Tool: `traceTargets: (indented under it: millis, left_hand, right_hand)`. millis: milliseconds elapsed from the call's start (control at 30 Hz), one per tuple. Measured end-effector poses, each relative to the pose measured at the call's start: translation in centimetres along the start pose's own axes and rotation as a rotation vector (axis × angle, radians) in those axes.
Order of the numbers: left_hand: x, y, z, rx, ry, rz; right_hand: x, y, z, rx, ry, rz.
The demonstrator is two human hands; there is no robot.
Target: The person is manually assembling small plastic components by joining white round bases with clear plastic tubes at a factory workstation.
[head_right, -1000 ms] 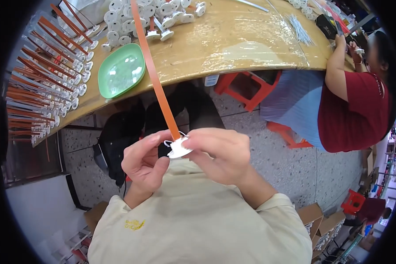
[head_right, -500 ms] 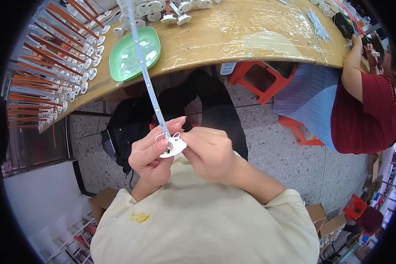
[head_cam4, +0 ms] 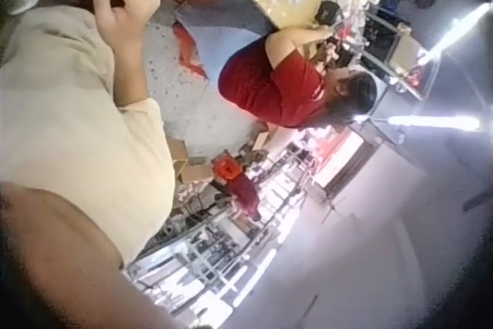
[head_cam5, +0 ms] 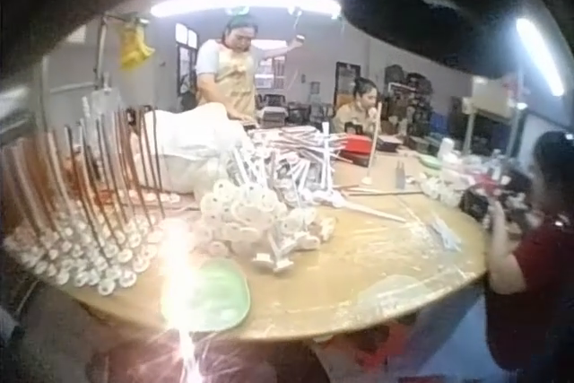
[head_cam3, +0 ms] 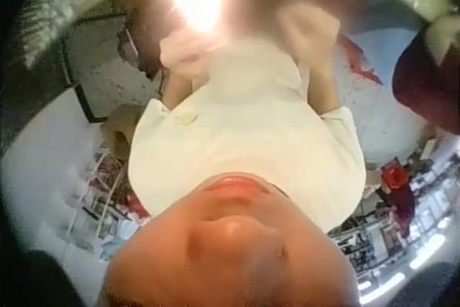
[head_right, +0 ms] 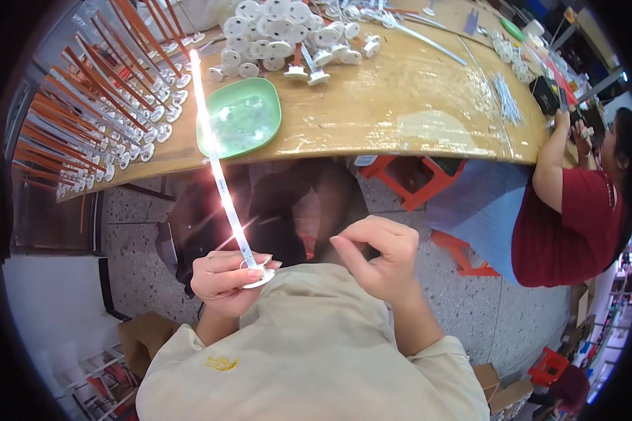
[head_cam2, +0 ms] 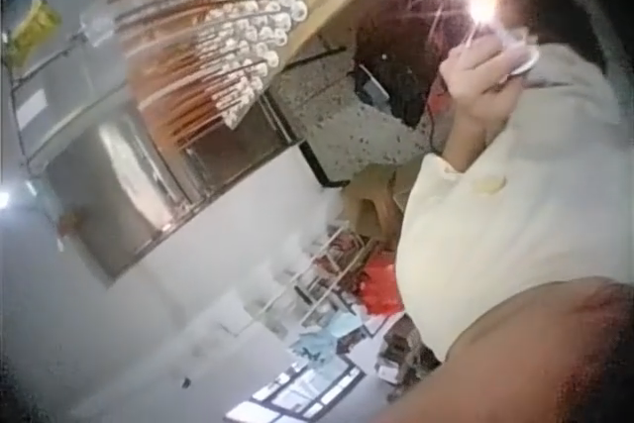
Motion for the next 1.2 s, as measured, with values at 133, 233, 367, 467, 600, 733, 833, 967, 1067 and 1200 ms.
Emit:
traceTargets:
  millis: [133, 233, 367, 467, 600, 733, 833, 967, 1067, 1200]
  left_hand:
    - [0.6, 0.2, 1.5, 0.011, 0.04, 0.011]
    - [1.2, 0.8, 2.6, -0.11, 0.102, -0.037]
    - [1.9, 0.4, 3.9, -0.138, 0.191, 0.053]
    - [2.4, 0.6, 4.6, -0.133, 0.255, 0.048]
    - [1.9, 1.3, 4.7, -0.2, 0.18, 0.014]
    - [1.6, 1.0, 4.4, -0.202, 0.178, 0.002]
    - [1.1, 1.0, 3.8, -0.173, 0.11, 0.01]
    - [1.0, 0.3, 3.0, -0.147, 0.118, -0.007]
    - [0.6, 0.3, 2.5, -0.129, 0.131, -0.021]
    - [0.7, 0.6, 1.8, -0.154, 0.127, -0.036]
  right_hand:
    - [-2.8, -0.2, 0.0, 0.051, 0.061, 0.087]
    - [-6.4, -0.7, -2.0, 0.097, 0.009, 0.113]
    - [-11.8, -0.4, -5.8, 0.149, -0.111, 0.143]
    - [-16.0, 0.9, -9.7, 0.22, -0.264, 0.174]
    - [-18.5, 2.2, -15.0, 0.437, -0.431, 0.181]
    - [-18.2, 4.5, -19.1, 0.565, -0.578, 0.177]
    - [-17.9, 4.8, -18.6, 0.58, -0.551, 0.177]
    - [-17.7, 4.1, -17.8, 0.594, -0.491, 0.199]
    - [-17.7, 4.2, -17.2, 0.589, -0.45, 0.231]
    - [-17.5, 3.1, -15.5, 0.366, -0.32, 0.31]
Point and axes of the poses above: each hand's wrist, its own x-axis away from the middle knuckle, its own z-axis out of the back of the hand, y = z × x, the point moved 9 cm from there along -x, towards the middle knuckle, and after that the axes turned 2 degrees about -x, right-handed, at the moved point
